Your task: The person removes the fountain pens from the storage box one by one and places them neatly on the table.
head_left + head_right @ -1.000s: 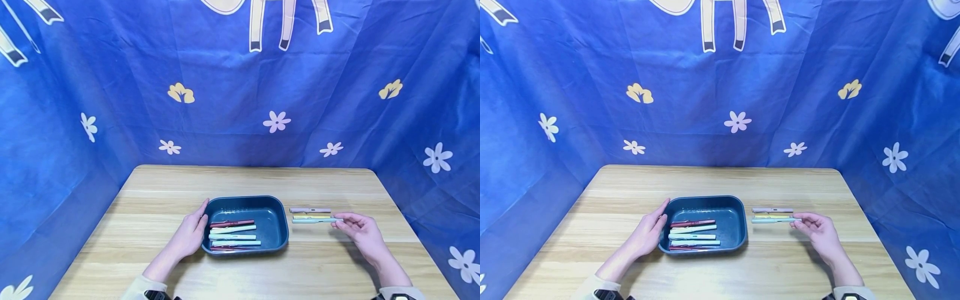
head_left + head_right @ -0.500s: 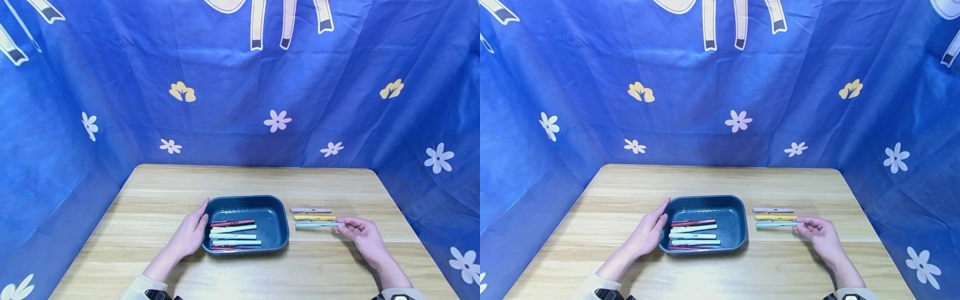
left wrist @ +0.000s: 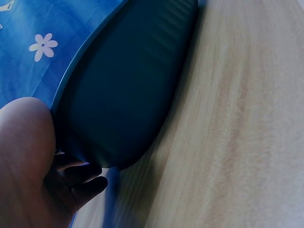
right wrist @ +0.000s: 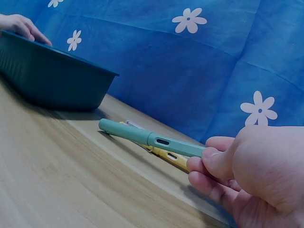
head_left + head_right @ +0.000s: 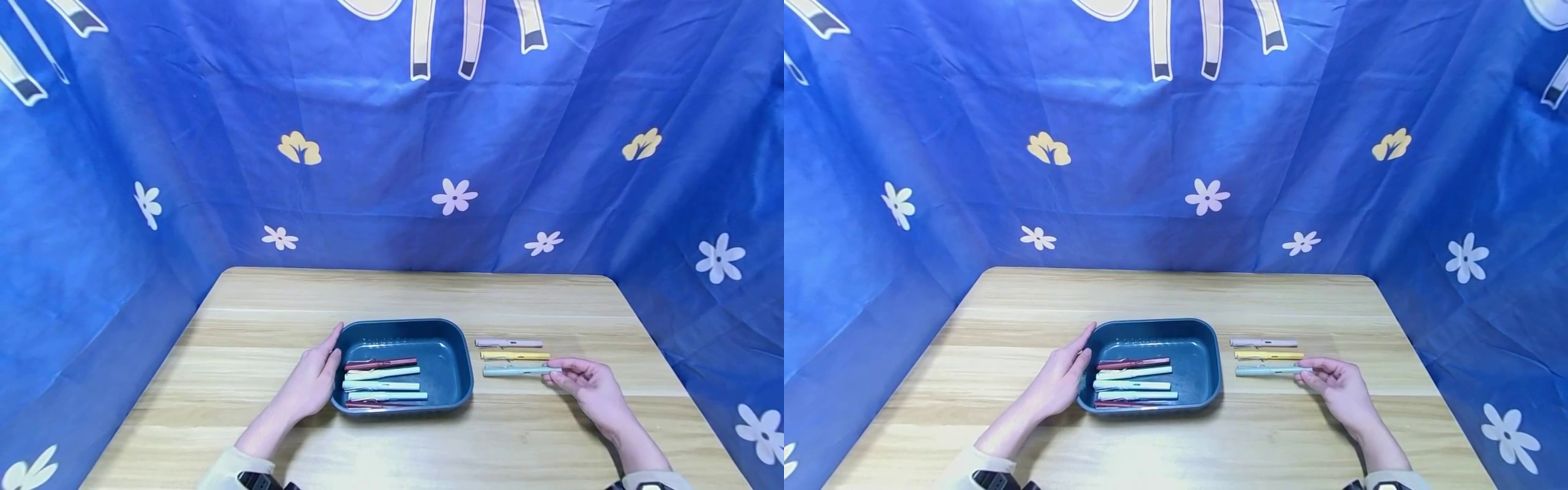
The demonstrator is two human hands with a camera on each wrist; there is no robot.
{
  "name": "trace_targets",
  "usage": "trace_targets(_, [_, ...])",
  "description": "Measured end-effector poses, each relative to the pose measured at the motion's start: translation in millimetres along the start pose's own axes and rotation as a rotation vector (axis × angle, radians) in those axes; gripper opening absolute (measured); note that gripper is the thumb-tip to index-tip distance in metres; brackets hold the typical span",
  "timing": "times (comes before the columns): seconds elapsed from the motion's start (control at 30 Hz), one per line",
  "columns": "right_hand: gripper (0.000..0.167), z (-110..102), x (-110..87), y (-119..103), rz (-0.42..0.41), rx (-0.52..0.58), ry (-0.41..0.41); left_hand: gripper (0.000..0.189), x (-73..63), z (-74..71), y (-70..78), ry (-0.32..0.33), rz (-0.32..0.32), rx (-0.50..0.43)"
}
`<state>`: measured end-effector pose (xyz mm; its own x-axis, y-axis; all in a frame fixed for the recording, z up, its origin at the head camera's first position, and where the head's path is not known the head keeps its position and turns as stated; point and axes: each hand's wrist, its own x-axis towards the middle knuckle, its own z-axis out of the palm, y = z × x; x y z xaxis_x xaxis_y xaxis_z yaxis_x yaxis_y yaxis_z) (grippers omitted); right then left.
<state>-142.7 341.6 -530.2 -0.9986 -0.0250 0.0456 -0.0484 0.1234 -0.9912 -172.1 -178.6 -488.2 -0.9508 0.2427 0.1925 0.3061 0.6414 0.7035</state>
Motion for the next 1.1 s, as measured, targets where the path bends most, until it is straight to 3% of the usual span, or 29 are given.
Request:
trace_targets(0.17, [0.026,0.7,1.4,-2.3,-0.030,-0.110,0.000,0.054,0.3,1.5,-0.6,0.011,0.016,0.001])
trace_targets(0.37, [0.018,1.3,3.9,-6.5,-0.154,-0.360,0.007,0.054,0.6,1.4,-0.7,0.010,0.009,-0.007])
trace_targets(0.57, [0.018,0.3,6.4,-5.6,-0.213,-0.543,0.014,0.053,0.2,0.9,-0.2,0.005,0.004,-0.007])
trace_targets(1.1, [0.020,-0.4,10.2,-9.7,-0.249,-0.605,-0.027,0.053,-0.4,-0.7,2.2,0.004,0.006,-0.008])
